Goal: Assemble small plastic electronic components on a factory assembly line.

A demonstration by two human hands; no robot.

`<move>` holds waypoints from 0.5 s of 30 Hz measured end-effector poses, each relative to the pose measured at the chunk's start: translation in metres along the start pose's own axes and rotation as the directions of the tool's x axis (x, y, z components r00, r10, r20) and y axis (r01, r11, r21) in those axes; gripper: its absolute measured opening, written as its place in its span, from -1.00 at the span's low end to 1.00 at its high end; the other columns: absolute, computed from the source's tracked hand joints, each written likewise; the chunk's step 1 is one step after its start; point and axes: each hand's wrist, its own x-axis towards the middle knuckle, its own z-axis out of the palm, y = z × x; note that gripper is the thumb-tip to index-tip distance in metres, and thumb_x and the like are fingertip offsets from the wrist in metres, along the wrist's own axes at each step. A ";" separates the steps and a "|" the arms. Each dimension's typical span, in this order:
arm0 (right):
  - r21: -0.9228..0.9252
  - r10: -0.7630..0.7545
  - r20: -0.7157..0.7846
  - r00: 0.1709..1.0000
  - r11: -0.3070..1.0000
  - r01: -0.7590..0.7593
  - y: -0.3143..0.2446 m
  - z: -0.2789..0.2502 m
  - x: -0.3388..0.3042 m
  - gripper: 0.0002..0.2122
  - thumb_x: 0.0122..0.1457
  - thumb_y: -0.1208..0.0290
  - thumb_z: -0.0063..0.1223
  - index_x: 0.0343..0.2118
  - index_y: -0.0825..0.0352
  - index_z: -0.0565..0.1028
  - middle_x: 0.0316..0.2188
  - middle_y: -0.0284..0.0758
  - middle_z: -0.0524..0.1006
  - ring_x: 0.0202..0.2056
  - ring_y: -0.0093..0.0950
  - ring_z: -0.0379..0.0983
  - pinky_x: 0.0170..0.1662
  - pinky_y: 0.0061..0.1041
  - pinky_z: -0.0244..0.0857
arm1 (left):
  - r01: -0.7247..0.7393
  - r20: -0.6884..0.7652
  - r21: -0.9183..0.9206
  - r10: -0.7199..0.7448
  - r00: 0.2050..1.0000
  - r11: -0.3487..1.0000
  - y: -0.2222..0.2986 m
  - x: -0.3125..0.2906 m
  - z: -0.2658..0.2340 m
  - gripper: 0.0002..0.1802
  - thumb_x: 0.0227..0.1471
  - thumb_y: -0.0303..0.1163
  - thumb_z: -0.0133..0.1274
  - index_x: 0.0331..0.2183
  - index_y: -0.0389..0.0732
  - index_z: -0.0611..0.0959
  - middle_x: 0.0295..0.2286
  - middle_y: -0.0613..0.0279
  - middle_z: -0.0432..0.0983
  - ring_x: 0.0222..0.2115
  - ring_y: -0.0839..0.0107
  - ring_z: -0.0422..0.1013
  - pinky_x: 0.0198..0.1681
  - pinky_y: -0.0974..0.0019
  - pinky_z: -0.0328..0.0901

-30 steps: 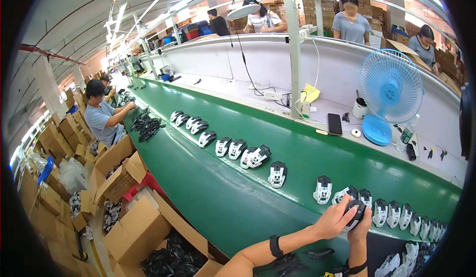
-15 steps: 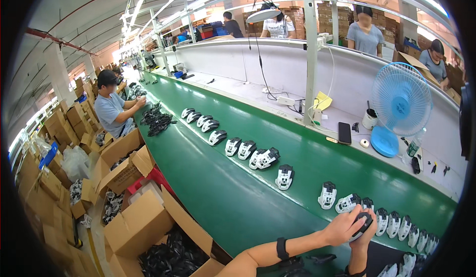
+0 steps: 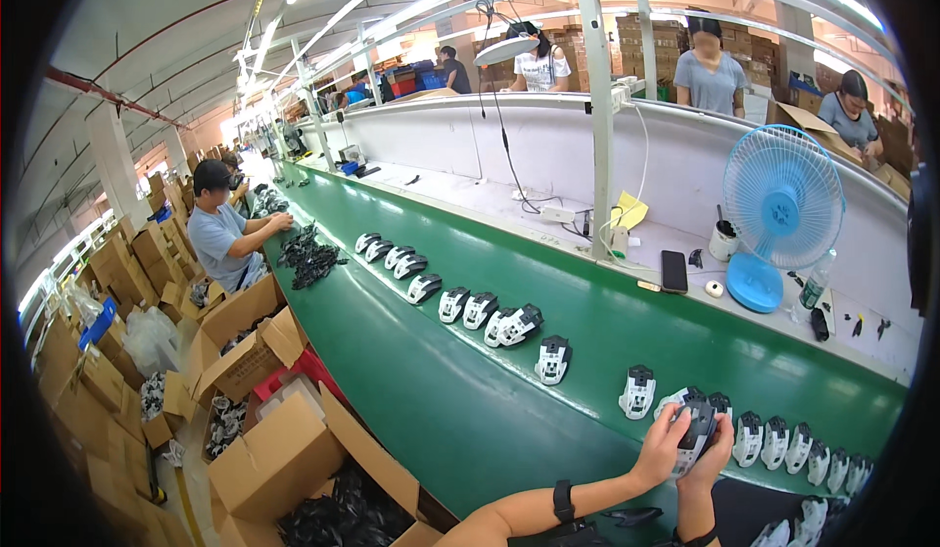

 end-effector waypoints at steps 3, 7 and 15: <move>0.000 0.024 -0.085 0.996 1.000 -0.024 -0.005 0.006 -0.006 -0.76 0.22 0.21 -0.26 -0.40 0.28 0.36 -0.47 -0.41 0.38 -0.42 -0.59 0.36 -0.35 -0.58 0.27 | 0.018 0.001 -0.048 -0.018 1.000 0.999 -0.003 0.001 0.000 -0.78 0.20 -0.26 -0.18 -0.30 -0.22 0.42 -0.45 0.40 0.32 -0.41 0.68 0.22 -0.33 0.55 0.18; -0.034 -0.019 -0.069 0.997 0.999 0.017 0.000 -0.006 -0.001 -0.77 0.21 0.22 -0.26 -0.39 0.28 0.36 -0.43 -0.40 0.39 -0.41 -0.59 0.36 -0.35 -0.57 0.27 | 0.024 0.004 -0.119 -0.024 1.000 0.993 -0.009 0.003 0.002 -0.79 0.19 -0.27 -0.18 -0.30 -0.21 0.44 -0.44 0.42 0.33 -0.40 0.69 0.22 -0.32 0.57 0.17; -0.050 0.114 -0.042 0.993 0.992 -0.116 0.005 -0.017 0.019 -0.75 0.20 0.21 -0.22 -0.25 0.30 0.38 -0.35 -0.36 0.45 -0.31 -0.51 0.43 -0.24 -0.51 0.33 | -0.037 -0.010 -0.072 0.036 0.999 0.997 -0.024 0.024 -0.002 -0.79 0.20 -0.28 -0.19 -0.24 -0.20 0.42 -0.41 0.40 0.37 -0.41 0.68 0.28 -0.34 0.56 0.22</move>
